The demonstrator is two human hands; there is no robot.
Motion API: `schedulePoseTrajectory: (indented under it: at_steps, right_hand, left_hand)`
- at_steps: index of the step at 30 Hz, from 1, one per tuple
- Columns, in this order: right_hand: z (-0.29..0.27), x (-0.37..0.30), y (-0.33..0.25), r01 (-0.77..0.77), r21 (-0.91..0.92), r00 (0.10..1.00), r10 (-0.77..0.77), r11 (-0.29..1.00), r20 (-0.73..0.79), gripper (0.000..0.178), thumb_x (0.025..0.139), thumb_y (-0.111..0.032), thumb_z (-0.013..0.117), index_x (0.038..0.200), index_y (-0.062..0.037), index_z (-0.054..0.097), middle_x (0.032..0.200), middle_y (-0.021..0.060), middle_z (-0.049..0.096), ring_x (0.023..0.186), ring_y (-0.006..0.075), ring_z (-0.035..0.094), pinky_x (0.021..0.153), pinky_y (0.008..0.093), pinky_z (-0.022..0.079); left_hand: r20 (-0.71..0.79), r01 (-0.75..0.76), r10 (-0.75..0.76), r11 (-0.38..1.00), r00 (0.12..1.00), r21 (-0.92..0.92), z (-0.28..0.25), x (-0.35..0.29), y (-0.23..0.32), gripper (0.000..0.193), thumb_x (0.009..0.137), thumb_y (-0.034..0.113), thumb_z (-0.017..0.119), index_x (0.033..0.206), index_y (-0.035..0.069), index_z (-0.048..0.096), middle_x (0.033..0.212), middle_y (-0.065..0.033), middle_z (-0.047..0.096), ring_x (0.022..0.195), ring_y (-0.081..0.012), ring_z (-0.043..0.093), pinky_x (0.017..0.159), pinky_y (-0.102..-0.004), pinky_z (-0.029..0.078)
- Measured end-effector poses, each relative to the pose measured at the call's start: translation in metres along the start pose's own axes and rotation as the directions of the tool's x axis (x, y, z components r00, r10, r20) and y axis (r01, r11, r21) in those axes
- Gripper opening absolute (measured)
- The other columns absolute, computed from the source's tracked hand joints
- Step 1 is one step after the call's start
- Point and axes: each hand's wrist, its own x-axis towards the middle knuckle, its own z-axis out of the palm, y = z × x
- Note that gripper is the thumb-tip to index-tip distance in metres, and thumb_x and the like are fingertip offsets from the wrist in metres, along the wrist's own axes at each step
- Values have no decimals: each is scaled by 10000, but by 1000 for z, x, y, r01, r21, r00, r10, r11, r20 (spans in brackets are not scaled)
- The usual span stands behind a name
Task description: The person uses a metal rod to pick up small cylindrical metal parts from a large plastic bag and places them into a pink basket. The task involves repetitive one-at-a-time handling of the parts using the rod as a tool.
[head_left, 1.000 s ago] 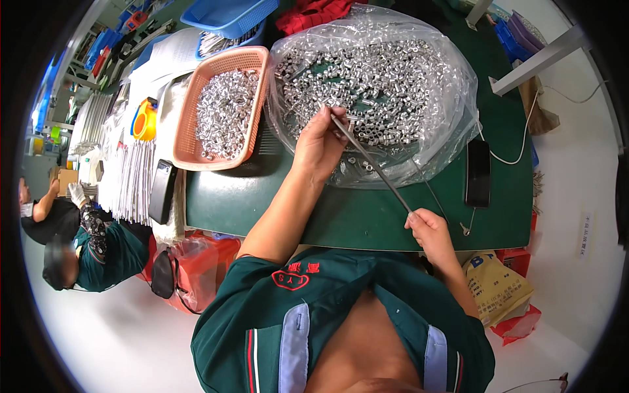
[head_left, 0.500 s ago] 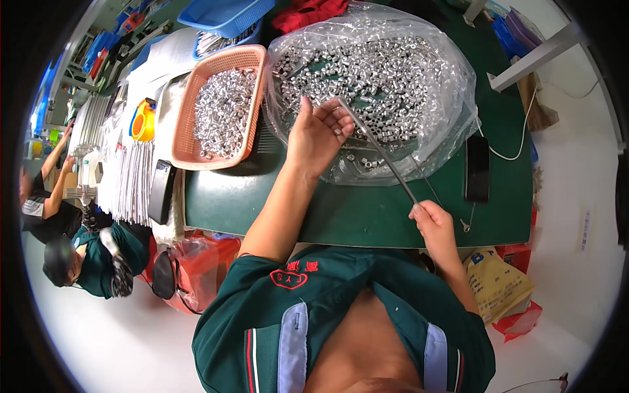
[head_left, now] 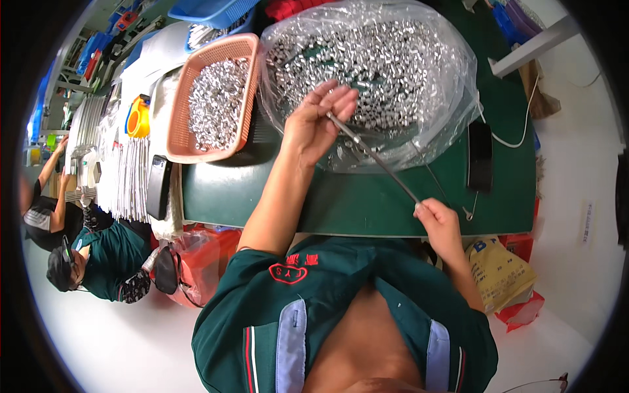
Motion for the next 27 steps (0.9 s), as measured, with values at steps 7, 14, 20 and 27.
schedulePoseTrajectory:
  at_steps: [7, 14, 20, 27]
  right_hand:
    - [-2, -4, -4, 25, 35, 1000, -24, 999, -12, 201, 918, -148, 586, 822, 27, 605, 638, 0, 525, 615, 41, 446, 556, 226, 374]
    - [-2, -6, -1, -129, 307, 988, 97, 943, 120, 218, 938, -177, 565, 815, -2, 604, 680, -38, 499, 639, 34, 407, 572, 208, 339]
    - [-10, -6, 7, -143, 349, 989, 121, 926, 84, 218, 942, -176, 558, 802, -13, 595, 657, -54, 434, 621, 31, 364, 551, 205, 298]
    - [-12, -9, 20, -152, 339, 988, 134, 929, 77, 208, 937, -170, 563, 810, -9, 599, 665, -56, 445, 623, 26, 356, 551, 206, 293]
  left_hand:
    - [254, 175, -132, 972, 958, -158, 9, -3, -8, 362, 888, 47, 520, 1246, 0, 496, 1099, -157, 610, 1182, -321, 523, 1078, -503, 342]
    - [124, -65, 24, 937, 992, 342, 42, -21, -11, 353, 961, 199, 471, 1251, -1, 505, 1105, -159, 631, 1089, -266, 574, 964, -433, 411]
    - [205, -184, 228, -109, 952, 977, 14, -37, -5, 252, 830, 127, 682, 1057, 20, 657, 906, -68, 638, 787, -156, 582, 709, -289, 471]
    - [372, -284, 11, -625, 928, 727, 3, -41, -24, 243, 720, 120, 720, 946, 43, 678, 873, -108, 629, 854, -308, 597, 752, -394, 481]
